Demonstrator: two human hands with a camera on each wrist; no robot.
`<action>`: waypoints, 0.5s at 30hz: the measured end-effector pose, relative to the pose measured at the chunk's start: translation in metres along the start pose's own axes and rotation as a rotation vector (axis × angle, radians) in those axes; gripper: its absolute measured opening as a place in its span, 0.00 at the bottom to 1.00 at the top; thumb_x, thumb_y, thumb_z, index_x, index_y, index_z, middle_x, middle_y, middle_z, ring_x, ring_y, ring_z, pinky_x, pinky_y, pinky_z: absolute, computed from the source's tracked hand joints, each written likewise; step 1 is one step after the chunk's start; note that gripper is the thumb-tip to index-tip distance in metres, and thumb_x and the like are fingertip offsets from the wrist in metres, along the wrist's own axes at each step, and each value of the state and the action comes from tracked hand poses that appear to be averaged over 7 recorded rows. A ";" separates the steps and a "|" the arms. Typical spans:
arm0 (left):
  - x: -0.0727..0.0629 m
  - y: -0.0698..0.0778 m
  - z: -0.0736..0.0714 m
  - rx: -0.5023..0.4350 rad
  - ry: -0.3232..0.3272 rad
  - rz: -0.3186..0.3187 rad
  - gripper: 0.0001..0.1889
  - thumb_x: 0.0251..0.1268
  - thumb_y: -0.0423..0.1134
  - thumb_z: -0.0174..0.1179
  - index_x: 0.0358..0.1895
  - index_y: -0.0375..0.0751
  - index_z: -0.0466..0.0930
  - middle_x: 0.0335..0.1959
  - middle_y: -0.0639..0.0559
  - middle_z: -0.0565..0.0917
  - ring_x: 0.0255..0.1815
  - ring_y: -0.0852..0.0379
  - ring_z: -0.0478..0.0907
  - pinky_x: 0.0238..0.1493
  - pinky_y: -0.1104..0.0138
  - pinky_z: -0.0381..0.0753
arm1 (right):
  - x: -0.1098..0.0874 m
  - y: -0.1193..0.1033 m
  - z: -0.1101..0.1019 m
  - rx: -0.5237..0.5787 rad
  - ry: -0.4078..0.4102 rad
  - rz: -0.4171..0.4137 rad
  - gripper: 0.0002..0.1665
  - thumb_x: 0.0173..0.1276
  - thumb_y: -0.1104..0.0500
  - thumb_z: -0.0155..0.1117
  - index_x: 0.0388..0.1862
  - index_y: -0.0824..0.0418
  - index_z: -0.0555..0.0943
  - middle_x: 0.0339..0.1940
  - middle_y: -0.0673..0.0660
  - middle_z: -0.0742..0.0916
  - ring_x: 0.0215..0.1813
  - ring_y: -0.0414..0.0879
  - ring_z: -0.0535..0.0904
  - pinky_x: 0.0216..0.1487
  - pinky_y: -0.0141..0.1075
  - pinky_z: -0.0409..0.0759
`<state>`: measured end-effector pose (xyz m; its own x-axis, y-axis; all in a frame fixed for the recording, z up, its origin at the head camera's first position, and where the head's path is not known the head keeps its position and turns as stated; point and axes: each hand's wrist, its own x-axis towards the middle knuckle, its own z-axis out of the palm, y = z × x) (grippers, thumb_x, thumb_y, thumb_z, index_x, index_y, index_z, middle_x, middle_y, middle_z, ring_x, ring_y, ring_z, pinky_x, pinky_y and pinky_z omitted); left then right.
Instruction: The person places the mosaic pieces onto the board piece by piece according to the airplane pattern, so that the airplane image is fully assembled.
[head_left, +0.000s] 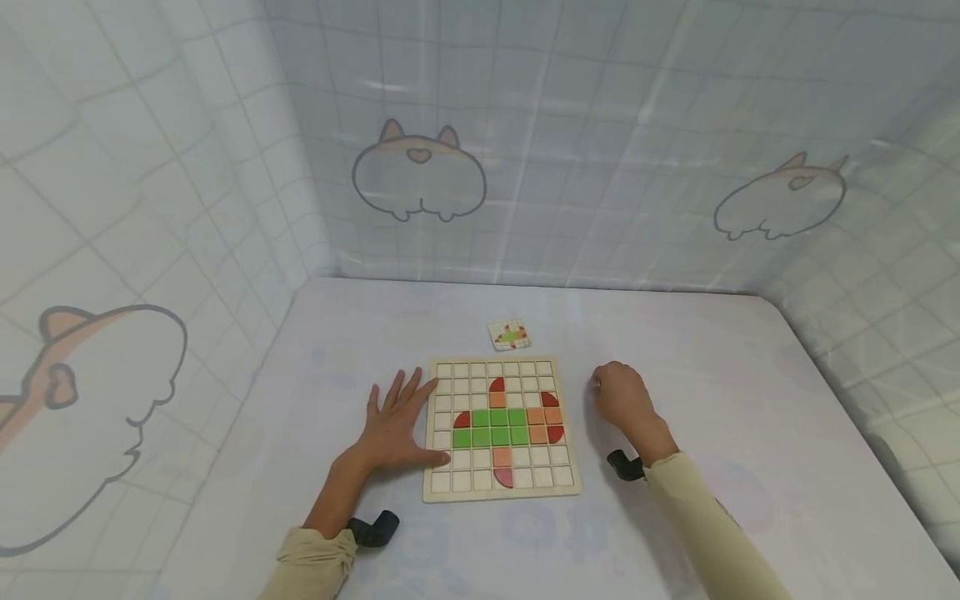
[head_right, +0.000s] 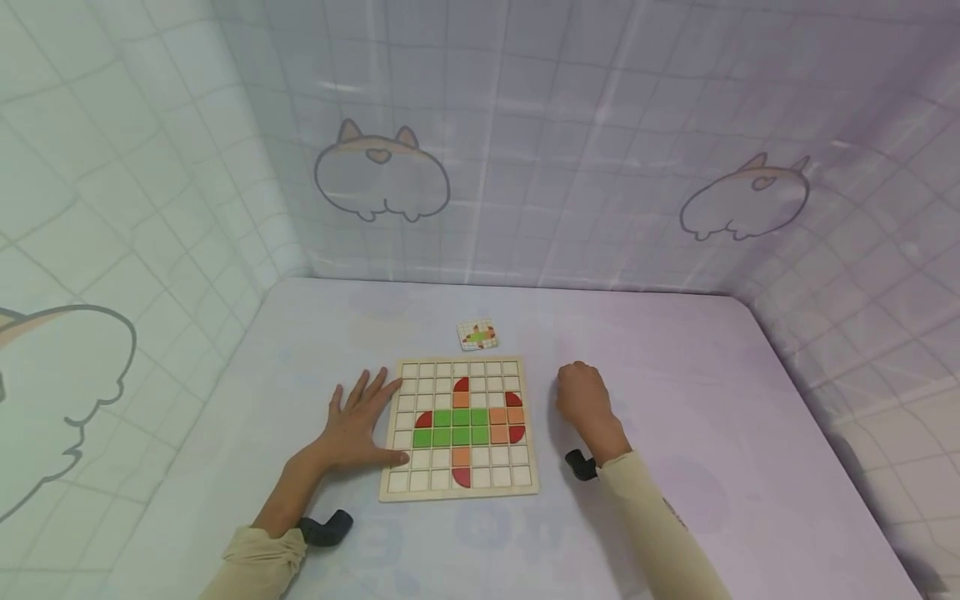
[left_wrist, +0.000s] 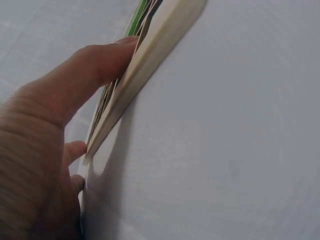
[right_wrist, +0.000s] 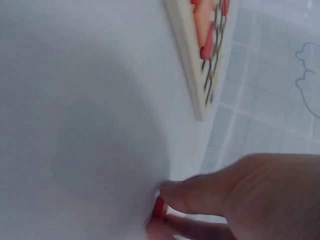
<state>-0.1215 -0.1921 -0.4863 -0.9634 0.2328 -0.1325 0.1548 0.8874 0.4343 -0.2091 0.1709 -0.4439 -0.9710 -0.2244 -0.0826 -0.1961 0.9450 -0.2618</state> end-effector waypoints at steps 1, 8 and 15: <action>-0.001 0.000 -0.001 -0.001 0.004 0.003 0.65 0.34 0.76 0.67 0.79 0.50 0.51 0.80 0.44 0.44 0.79 0.41 0.31 0.68 0.36 0.26 | 0.000 0.001 0.001 0.003 0.011 -0.013 0.10 0.62 0.73 0.63 0.42 0.73 0.85 0.38 0.66 0.85 0.45 0.60 0.81 0.49 0.49 0.79; -0.003 0.002 -0.003 -0.004 0.017 0.010 0.65 0.35 0.76 0.67 0.79 0.50 0.51 0.80 0.44 0.45 0.79 0.41 0.33 0.68 0.36 0.27 | 0.003 0.005 -0.002 0.167 -0.002 -0.079 0.07 0.59 0.73 0.68 0.38 0.68 0.86 0.31 0.58 0.82 0.35 0.51 0.77 0.37 0.44 0.79; -0.003 0.000 -0.004 0.004 -0.003 0.000 0.65 0.35 0.77 0.66 0.80 0.52 0.50 0.80 0.45 0.42 0.79 0.42 0.30 0.68 0.37 0.26 | 0.006 -0.023 -0.003 0.350 -0.063 -0.299 0.06 0.61 0.70 0.71 0.36 0.63 0.88 0.32 0.51 0.83 0.36 0.44 0.78 0.38 0.39 0.79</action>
<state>-0.1195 -0.1939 -0.4824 -0.9628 0.2341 -0.1347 0.1558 0.8887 0.4311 -0.2104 0.1488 -0.4354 -0.8666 -0.4990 -0.0091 -0.3980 0.7020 -0.5906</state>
